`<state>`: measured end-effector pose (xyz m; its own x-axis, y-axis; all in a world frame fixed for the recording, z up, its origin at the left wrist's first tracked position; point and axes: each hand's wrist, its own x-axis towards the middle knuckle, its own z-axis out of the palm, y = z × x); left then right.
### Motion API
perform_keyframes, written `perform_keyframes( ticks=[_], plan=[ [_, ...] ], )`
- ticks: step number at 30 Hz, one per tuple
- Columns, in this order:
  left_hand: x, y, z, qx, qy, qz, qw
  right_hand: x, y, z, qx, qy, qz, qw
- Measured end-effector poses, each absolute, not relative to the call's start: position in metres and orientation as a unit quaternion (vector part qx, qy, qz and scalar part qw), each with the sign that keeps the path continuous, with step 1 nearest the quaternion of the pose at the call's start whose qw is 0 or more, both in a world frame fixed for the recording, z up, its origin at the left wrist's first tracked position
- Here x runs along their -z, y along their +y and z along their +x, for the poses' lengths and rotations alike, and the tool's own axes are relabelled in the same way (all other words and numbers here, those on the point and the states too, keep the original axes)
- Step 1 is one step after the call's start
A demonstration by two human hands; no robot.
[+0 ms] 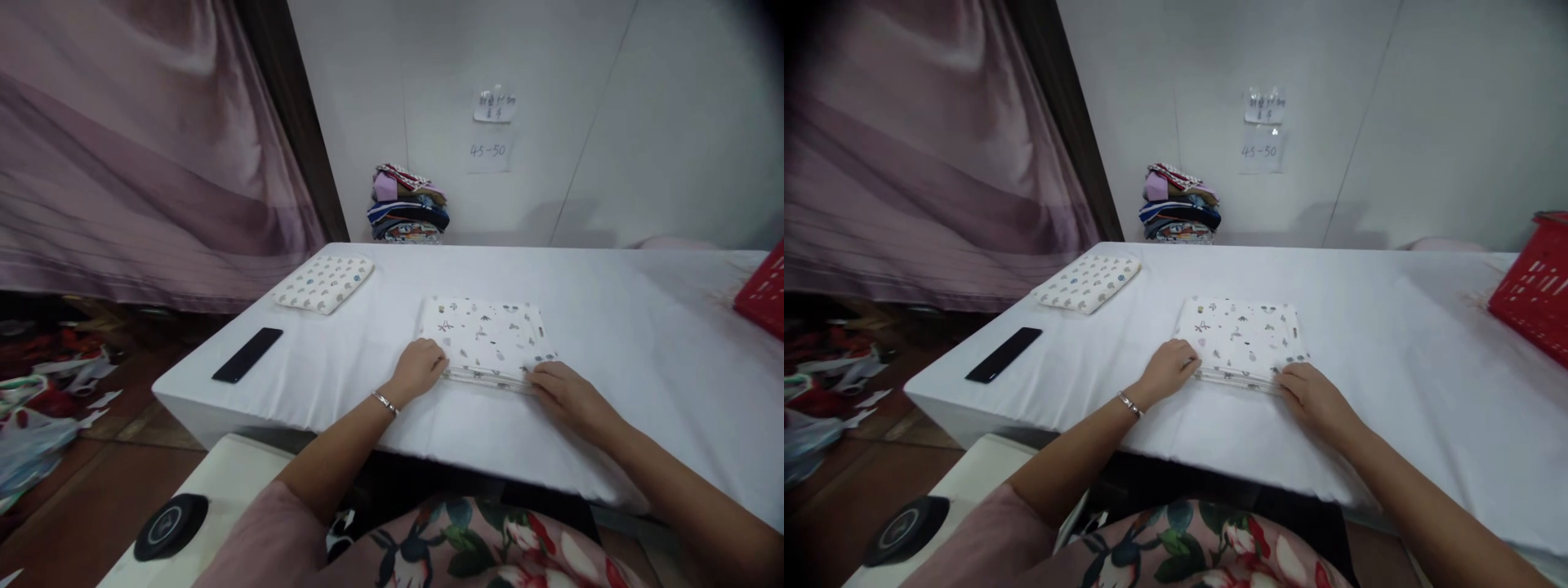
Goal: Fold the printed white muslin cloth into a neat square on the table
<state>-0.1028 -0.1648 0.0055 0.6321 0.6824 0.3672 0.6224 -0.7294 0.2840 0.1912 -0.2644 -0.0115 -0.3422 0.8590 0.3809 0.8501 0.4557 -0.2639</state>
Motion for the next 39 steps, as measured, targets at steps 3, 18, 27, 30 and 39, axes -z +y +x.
perform_keyframes(
  ticks=[3, 18, 27, 30, 39],
  plan=[
    [-0.001, -0.165, -0.105, -0.222, 0.384, 0.892, 0.087, -0.003, -0.264, 0.189, -0.068, -0.816, -0.541, 0.193],
    [0.015, -0.118, -0.071, -0.121, 0.425, 0.894, 0.074, 0.021, -0.174, 0.164, -0.035, -0.777, -0.618, 0.114],
    [-0.011, -0.091, -0.06, -0.119, 0.494, 0.854, 0.111, 0.031, -0.177, 0.167, -0.021, -0.774, -0.628, 0.082],
    [-0.003, -0.083, -0.058, -0.107, 0.507, 0.848, 0.108, 0.039, -0.178, 0.172, -0.021, -0.777, -0.623, 0.084],
    [0.02, -0.082, -0.062, -0.134, 0.496, 0.852, 0.101, 0.029, -0.126, 0.185, 0.03, -0.764, -0.634, 0.12]
  ],
)
